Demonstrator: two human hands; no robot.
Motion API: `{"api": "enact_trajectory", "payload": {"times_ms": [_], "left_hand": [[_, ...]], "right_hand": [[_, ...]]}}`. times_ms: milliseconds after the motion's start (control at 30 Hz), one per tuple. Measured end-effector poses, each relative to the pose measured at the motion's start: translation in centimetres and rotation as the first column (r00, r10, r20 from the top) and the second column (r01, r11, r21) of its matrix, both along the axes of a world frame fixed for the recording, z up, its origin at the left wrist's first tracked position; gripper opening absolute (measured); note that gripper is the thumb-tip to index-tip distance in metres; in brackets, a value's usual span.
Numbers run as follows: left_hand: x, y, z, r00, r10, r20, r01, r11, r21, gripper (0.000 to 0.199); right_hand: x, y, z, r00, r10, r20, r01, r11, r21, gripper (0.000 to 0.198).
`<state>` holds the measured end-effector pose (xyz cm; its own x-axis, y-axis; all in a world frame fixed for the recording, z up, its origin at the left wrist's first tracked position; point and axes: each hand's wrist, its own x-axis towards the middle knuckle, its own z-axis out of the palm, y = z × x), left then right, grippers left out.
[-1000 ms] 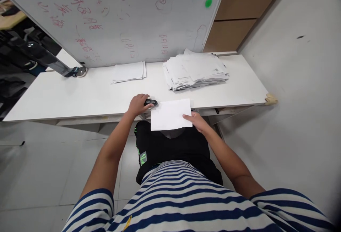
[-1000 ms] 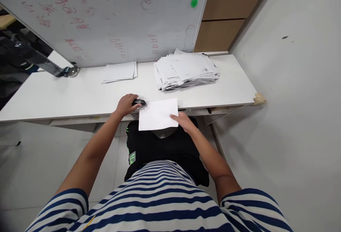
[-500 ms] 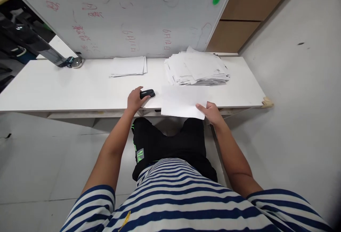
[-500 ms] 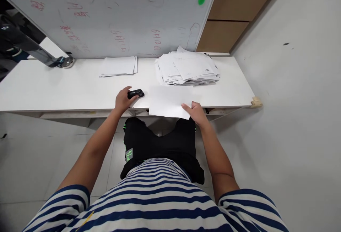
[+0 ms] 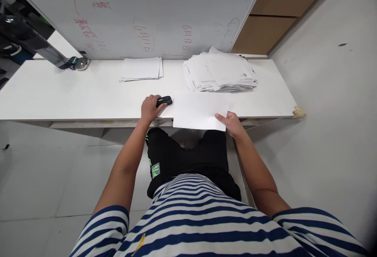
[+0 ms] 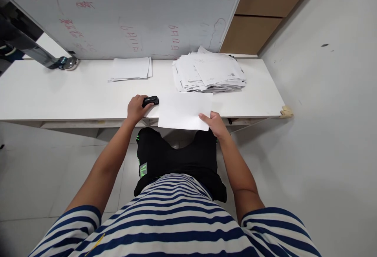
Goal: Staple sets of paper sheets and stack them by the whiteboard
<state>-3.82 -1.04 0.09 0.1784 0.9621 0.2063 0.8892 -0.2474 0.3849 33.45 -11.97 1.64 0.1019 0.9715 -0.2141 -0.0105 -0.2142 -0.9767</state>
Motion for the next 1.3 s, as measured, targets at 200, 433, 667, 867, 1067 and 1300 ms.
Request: {"api": "enact_trajectory", "payload": {"times_ms": [200,433,667,867,1067,1300], "left_hand": [[0.1,0.3,-0.3,0.998,0.011,-0.063,-0.012,1.000,-0.012,0.032],[0.3,0.6,-1.1,0.997,-0.039,-0.068,0.044,0.996,0.072,0.046],[0.4,0.6,-1.9,0.996,-0.068,-0.058,0.075,0.989,0.124,0.044],[0.4,0.4,-1.8,0.994,-0.081,-0.075,0.090,0.987,0.129,0.043],[0.1,0.6,-2.0,0.994,-0.070,-0.085,0.082,0.985,0.151,0.044],[-0.2,0.6,-2.0,0.998,-0.041,-0.047,0.049,0.980,0.192,0.039]], "right_hand": [[-4.8,6.3,2.6,0.995,0.098,-0.027,-0.093,0.987,0.131,0.059],[-17.7,23.3,4.0,0.946,0.302,0.114,-0.323,0.901,0.291,0.068],[-28.1,35.5,0.2,0.821,0.184,0.540,-0.362,0.900,0.243,0.056],[-29.4,33.3,-2.3,0.632,0.041,0.774,-0.329,0.918,0.220,0.058],[-26.8,29.3,-0.1,0.436,0.053,0.899,-0.422,0.894,0.152,0.062],[-15.5,26.2,5.6,0.238,-0.154,0.959,-0.349,0.908,0.233,0.057]]}}
